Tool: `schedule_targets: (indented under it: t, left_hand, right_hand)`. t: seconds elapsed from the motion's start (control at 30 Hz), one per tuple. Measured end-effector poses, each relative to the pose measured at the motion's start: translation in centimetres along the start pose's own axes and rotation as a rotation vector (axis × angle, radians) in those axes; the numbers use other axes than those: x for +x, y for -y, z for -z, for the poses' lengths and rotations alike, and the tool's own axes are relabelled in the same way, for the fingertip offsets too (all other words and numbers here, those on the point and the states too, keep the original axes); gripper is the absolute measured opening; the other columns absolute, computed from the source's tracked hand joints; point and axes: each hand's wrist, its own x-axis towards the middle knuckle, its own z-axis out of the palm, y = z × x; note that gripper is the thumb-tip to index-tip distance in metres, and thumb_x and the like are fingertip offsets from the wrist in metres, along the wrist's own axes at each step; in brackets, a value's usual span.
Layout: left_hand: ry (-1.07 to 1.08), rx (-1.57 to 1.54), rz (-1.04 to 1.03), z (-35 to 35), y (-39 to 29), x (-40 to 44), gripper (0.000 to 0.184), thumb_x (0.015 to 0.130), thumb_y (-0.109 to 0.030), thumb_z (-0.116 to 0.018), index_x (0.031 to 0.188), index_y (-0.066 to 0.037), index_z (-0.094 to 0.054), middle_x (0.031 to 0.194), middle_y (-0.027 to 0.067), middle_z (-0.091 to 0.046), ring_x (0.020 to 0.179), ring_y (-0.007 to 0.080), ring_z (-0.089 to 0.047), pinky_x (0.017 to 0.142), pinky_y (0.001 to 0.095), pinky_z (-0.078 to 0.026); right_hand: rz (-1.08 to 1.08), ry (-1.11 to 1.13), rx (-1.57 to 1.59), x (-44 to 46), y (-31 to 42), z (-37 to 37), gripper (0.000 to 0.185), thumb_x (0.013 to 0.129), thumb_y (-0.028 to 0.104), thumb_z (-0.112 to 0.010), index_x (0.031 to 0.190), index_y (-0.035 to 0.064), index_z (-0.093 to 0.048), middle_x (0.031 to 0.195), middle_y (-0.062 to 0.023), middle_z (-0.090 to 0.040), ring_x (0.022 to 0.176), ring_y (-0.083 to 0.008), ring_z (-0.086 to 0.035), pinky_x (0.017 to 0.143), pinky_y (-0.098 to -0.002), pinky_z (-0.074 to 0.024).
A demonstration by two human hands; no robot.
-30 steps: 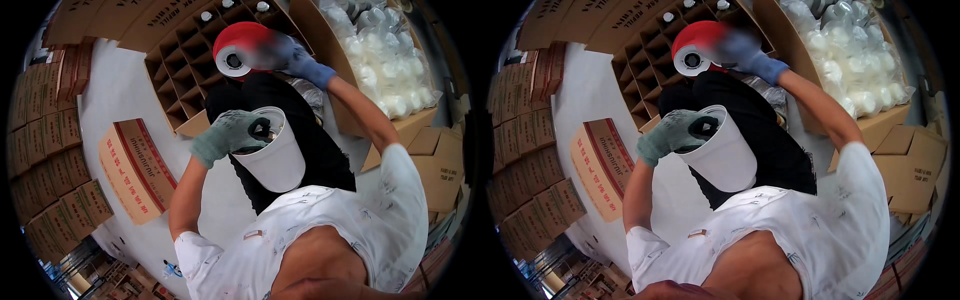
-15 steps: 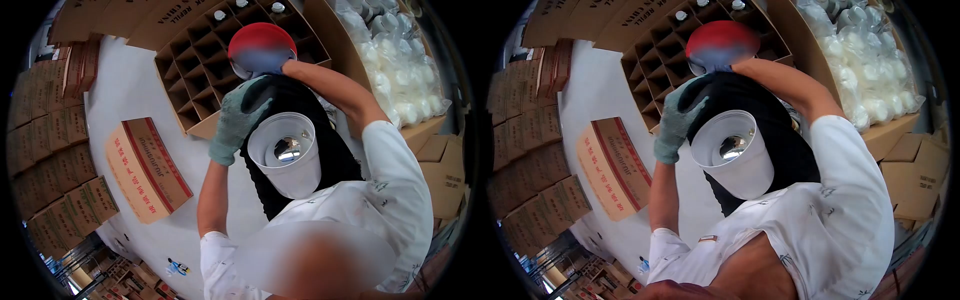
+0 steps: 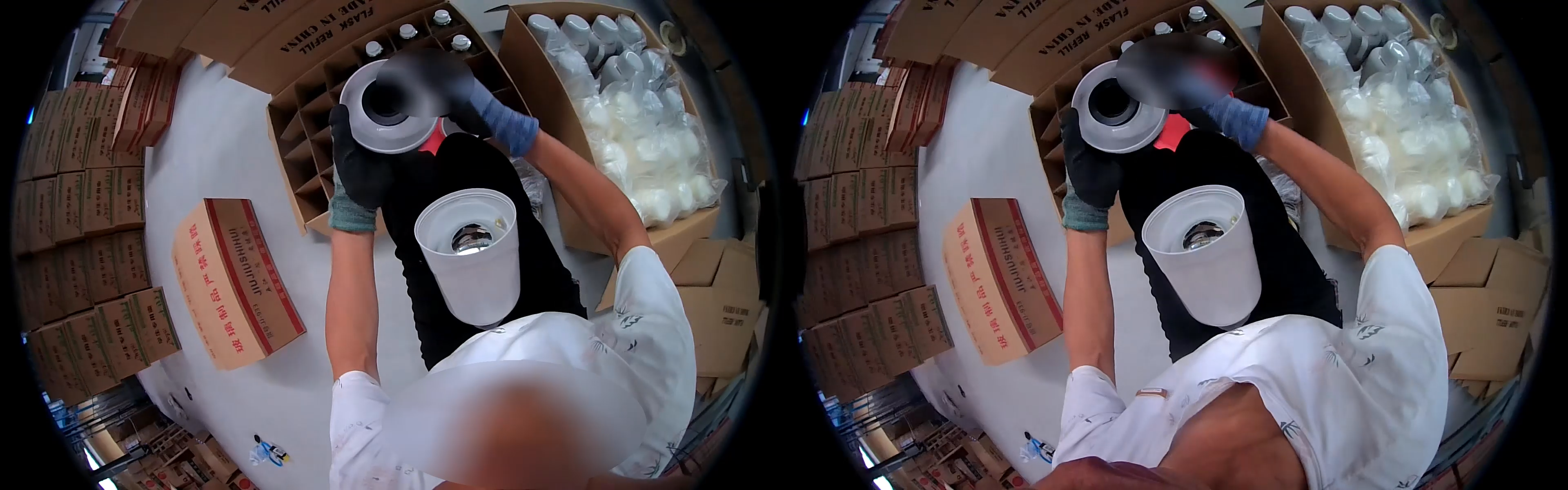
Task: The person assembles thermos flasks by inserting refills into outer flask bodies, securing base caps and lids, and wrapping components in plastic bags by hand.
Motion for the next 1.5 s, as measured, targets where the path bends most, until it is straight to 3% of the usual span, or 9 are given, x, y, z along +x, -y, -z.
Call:
schedule_targets:
  t: [0.17, 0.27, 0.5, 0.63, 0.87, 1.03, 1.13, 1.17, 1.5]
  left_hand:
    - [0.045, -0.265, 0.067, -2.4, -4.2, -1.2, 0.056, 0.082, -0.025, -0.070, 0.128, -0.006, -0.044, 0.128, 0.0107, -0.050, 0.117, 0.0251, -0.048, 0.102, 0.0391, -0.037]
    - [0.054, -1.406, 0.631, -2.5, -6.9, -1.6, 0.059, 0.093, -0.051, -0.046, 0.136, -0.012, -0.038, 0.131, 0.0082, -0.047, 0.119, 0.0246, -0.046, 0.106, 0.0403, -0.034]
    - [-0.123, -0.615, 0.308, -4.2, -9.9, -2.5, 0.057, 0.085, -0.036, -0.062, 0.130, -0.004, -0.049, 0.133, 0.0117, -0.048, 0.121, 0.0292, -0.045, 0.102, 0.0393, -0.038]
    - [0.097, 0.065, -0.192, -1.5, -10.2, -1.0, 0.045, 0.080, -0.020, -0.063, 0.118, 0.003, -0.058, 0.125, 0.0200, -0.055, 0.117, 0.0333, -0.050, 0.100, 0.0392, -0.036]
    - [0.643, 0.013, -0.078, 0.5, -9.6, -4.2, 0.055, 0.077, -0.043, -0.065, 0.122, -0.010, -0.061, 0.126, 0.0093, -0.058, 0.119, 0.0298, -0.049, 0.103, 0.0427, -0.035]
    - [0.714, -0.112, 0.078, -0.8, -11.1, -6.5, 0.046, 0.082, -0.032, -0.063, 0.123, -0.012, -0.061, 0.126, 0.0089, -0.058, 0.119, 0.0308, -0.048, 0.106, 0.0414, -0.030]
    - [0.761, -0.017, 0.057, -0.9, -11.5, -7.4, 0.048, 0.080, -0.027, -0.065, 0.125, -0.012, -0.059, 0.124, 0.0122, -0.057, 0.120, 0.0317, -0.047, 0.107, 0.0432, -0.030]
    - [0.742, 0.006, 0.066, -0.8, -11.7, -7.7, 0.050, 0.079, -0.027, -0.065, 0.126, -0.012, -0.057, 0.125, 0.0139, -0.056, 0.119, 0.0321, -0.047, 0.107, 0.0435, -0.030]
    - [-0.023, -0.622, 0.539, -7.0, -8.3, -15.3, 0.046, 0.100, -0.024, -0.042, 0.139, -0.001, -0.036, 0.137, 0.0119, -0.045, 0.127, 0.0223, -0.042, 0.110, 0.0341, -0.029]
  right_hand:
    - [0.772, -0.041, -1.118, -2.6, 5.2, 2.2, 0.080, 0.073, 0.012, -0.072, 0.140, 0.0346, -0.034, 0.145, -0.0114, -0.030, 0.134, -0.0357, -0.030, 0.105, -0.0525, -0.0378]
    - [0.746, 0.196, -1.068, -4.5, 7.4, 2.6, 0.070, 0.074, 0.010, -0.071, 0.136, 0.0257, -0.042, 0.137, -0.0141, -0.040, 0.123, -0.0333, -0.046, 0.098, -0.0431, -0.0475]
    - [0.344, 0.189, -0.644, -6.2, 8.7, 2.5, 0.050, 0.085, 0.025, -0.066, 0.128, 0.0064, -0.049, 0.103, -0.0171, -0.062, 0.092, -0.0259, -0.065, 0.080, -0.0342, -0.0558]
    - [-0.352, 0.304, 0.878, -10.1, 8.6, 0.1, 0.042, 0.097, 0.038, -0.047, 0.124, 0.0073, -0.054, 0.105, -0.0052, -0.061, 0.090, -0.0108, -0.060, 0.085, -0.0267, -0.0513]
    - [-0.322, 0.240, -0.267, -12.3, 6.9, 6.8, 0.032, 0.091, 0.022, -0.059, 0.115, 0.0017, -0.061, 0.099, -0.0104, -0.065, 0.093, -0.0181, -0.062, 0.086, -0.0267, -0.0489]
    - [-0.358, 0.145, 0.217, -14.7, 4.1, 4.1, 0.041, 0.087, 0.028, -0.063, 0.121, 0.0046, -0.058, 0.114, -0.0111, -0.062, 0.103, -0.0186, -0.061, 0.091, -0.0287, -0.0485]
    - [0.195, 0.314, -0.322, -14.8, 3.5, 0.2, 0.035, 0.088, 0.023, -0.062, 0.119, 0.0051, -0.058, 0.117, -0.0135, -0.059, 0.107, -0.0232, -0.058, 0.093, -0.0330, -0.0477]
    - [0.583, 0.265, -0.655, -14.5, 3.3, -0.9, 0.032, 0.089, 0.020, -0.060, 0.117, 0.0048, -0.058, 0.118, -0.0146, -0.058, 0.108, -0.0250, -0.057, 0.093, -0.0341, -0.0473]
    - [0.005, 0.401, -0.546, -19.7, 10.1, 5.1, 0.051, 0.086, 0.036, -0.058, 0.126, 0.0050, -0.053, 0.116, -0.0181, -0.055, 0.102, -0.0315, -0.055, 0.090, -0.0392, -0.0429]
